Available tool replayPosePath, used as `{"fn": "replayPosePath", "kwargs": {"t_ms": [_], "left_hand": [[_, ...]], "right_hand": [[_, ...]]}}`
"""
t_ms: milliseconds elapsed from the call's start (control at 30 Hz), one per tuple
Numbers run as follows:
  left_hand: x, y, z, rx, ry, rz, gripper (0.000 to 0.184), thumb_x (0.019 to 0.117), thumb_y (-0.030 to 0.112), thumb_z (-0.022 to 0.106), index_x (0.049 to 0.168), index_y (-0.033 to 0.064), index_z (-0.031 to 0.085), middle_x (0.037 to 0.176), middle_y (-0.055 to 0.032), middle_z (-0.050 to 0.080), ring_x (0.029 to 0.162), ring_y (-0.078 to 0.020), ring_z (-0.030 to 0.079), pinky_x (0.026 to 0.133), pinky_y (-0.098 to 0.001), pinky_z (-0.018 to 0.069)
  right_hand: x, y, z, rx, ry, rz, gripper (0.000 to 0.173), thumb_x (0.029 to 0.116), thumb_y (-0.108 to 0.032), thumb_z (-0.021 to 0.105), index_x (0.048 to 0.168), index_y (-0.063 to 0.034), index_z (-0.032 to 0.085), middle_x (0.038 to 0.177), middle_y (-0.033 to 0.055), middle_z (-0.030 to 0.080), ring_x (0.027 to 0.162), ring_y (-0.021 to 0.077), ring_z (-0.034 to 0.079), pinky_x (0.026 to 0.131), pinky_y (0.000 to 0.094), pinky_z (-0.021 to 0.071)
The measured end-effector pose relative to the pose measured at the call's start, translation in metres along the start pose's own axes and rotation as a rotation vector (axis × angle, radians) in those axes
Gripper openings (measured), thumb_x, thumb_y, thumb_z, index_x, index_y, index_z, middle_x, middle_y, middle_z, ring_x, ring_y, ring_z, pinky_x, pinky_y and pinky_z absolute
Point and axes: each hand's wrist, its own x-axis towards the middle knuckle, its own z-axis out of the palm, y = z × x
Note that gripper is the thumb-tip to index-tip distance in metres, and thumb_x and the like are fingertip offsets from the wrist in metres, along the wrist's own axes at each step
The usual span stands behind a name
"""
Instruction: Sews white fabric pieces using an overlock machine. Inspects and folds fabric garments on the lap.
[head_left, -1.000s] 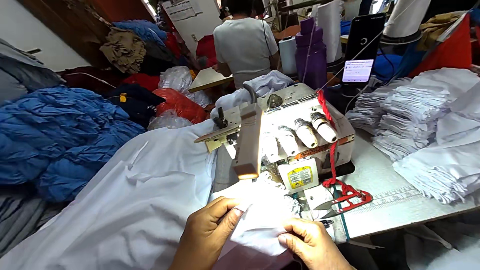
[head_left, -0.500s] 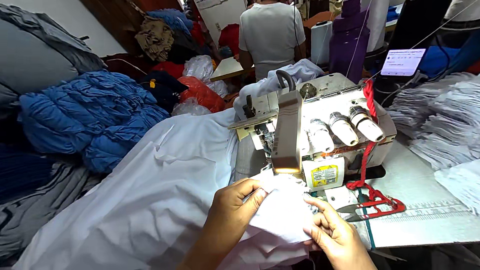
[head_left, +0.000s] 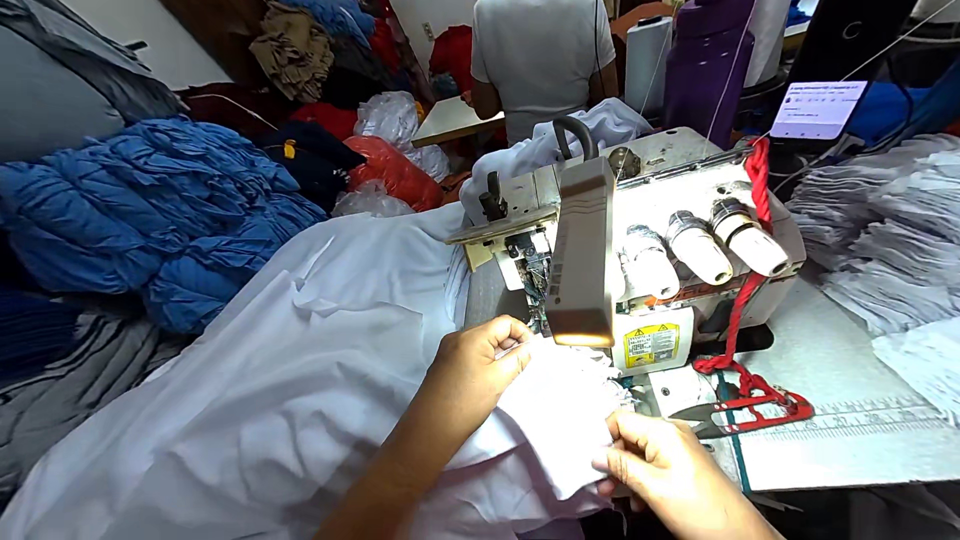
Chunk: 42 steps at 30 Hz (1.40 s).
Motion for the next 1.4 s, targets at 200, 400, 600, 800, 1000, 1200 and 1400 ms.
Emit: {"fn": "replayPosePath", "kwargs": {"t_ms": [200, 400, 600, 800, 1000, 1200, 1400], "left_hand": [[-0.008, 0.01, -0.017, 0.09, -0.16, -0.065, 0.01, 0.0914, 0.014, 0.073, 0.082, 0.0165, 0.073, 0.065, 0.0097, 0.063, 0.059, 0.0026, 0.056, 0.055, -0.0168, 0.0445], [-0.004, 0.008, -0.023, 0.09, -0.247, 0.024, 0.014, 0.0949, 0.018, 0.067, 0.082, 0.0167, 0.072, 0.066, 0.0107, 0.061, 0.059, 0.0039, 0.055, 0.055, -0.0142, 0.0429], [-0.001, 0.013, -0.018, 0.137, -0.228, 0.008, 0.015, 0.0904, 0.016, 0.075, 0.077, 0.0149, 0.068, 0.058, 0.0095, 0.053, 0.051, 0.0025, 0.047, 0.049, -0.0149, 0.0365], [-0.008, 0.014, -0.01, 0.394, -0.075, 0.195, 0.009, 0.0872, 0.022, 0.075, 0.082, 0.0168, 0.069, 0.071, 0.006, 0.058, 0.062, -0.0063, 0.056, 0.056, -0.0275, 0.0475], [-0.034, 0.028, 0.018, 0.786, 0.221, 0.528, 0.019, 0.0918, 0.012, 0.059, 0.089, 0.0086, 0.077, 0.089, -0.0118, 0.069, 0.084, -0.03, 0.068, 0.067, -0.0439, 0.0513], [-0.061, 0.016, 0.045, 0.751, 0.266, 0.388, 0.053, 0.1031, 0.04, 0.041, 0.118, 0.0021, 0.075, 0.123, -0.014, 0.073, 0.116, -0.0298, 0.07, 0.094, -0.0492, 0.0546], [-0.047, 0.012, 0.05, 0.595, 0.246, 0.333, 0.05, 0.1047, 0.035, 0.037, 0.126, 0.0067, 0.073, 0.133, -0.0107, 0.069, 0.129, -0.0277, 0.063, 0.107, -0.0551, 0.0455]], "right_hand": [[-0.026, -0.004, 0.028, 0.093, -0.106, -0.138, 0.02, 0.0983, -0.011, 0.062, 0.093, 0.0065, 0.069, 0.078, 0.0127, 0.07, 0.067, 0.013, 0.066, 0.064, 0.0288, 0.0534], [-0.029, 0.006, 0.041, 0.132, -0.046, -0.122, 0.018, 0.0983, -0.009, 0.061, 0.098, 0.0063, 0.071, 0.081, 0.0121, 0.072, 0.069, 0.012, 0.068, 0.066, 0.0283, 0.0551], [-0.029, 0.014, 0.048, 0.161, -0.024, -0.105, 0.017, 0.0969, -0.009, 0.063, 0.096, 0.0068, 0.07, 0.079, 0.0112, 0.071, 0.069, 0.0116, 0.067, 0.067, 0.0284, 0.055], [-0.029, 0.015, 0.049, 0.187, -0.019, -0.114, 0.017, 0.0959, -0.01, 0.065, 0.095, 0.0064, 0.07, 0.078, 0.0107, 0.071, 0.069, 0.0108, 0.067, 0.067, 0.027, 0.055], [-0.027, 0.009, 0.049, 0.214, -0.006, -0.158, 0.015, 0.0959, -0.008, 0.065, 0.092, 0.0062, 0.069, 0.079, 0.0103, 0.071, 0.07, 0.0079, 0.067, 0.067, 0.024, 0.0543], [-0.024, 0.002, 0.04, 0.237, 0.023, -0.2, 0.014, 0.096, -0.007, 0.065, 0.094, 0.0053, 0.069, 0.08, 0.0076, 0.07, 0.071, 0.0039, 0.066, 0.069, 0.0201, 0.0539], [-0.013, 0.003, 0.034, 0.268, 0.081, -0.239, 0.013, 0.0967, -0.01, 0.065, 0.093, 0.001, 0.069, 0.079, 0.0012, 0.07, 0.072, -0.001, 0.066, 0.068, 0.0166, 0.0552]]}}
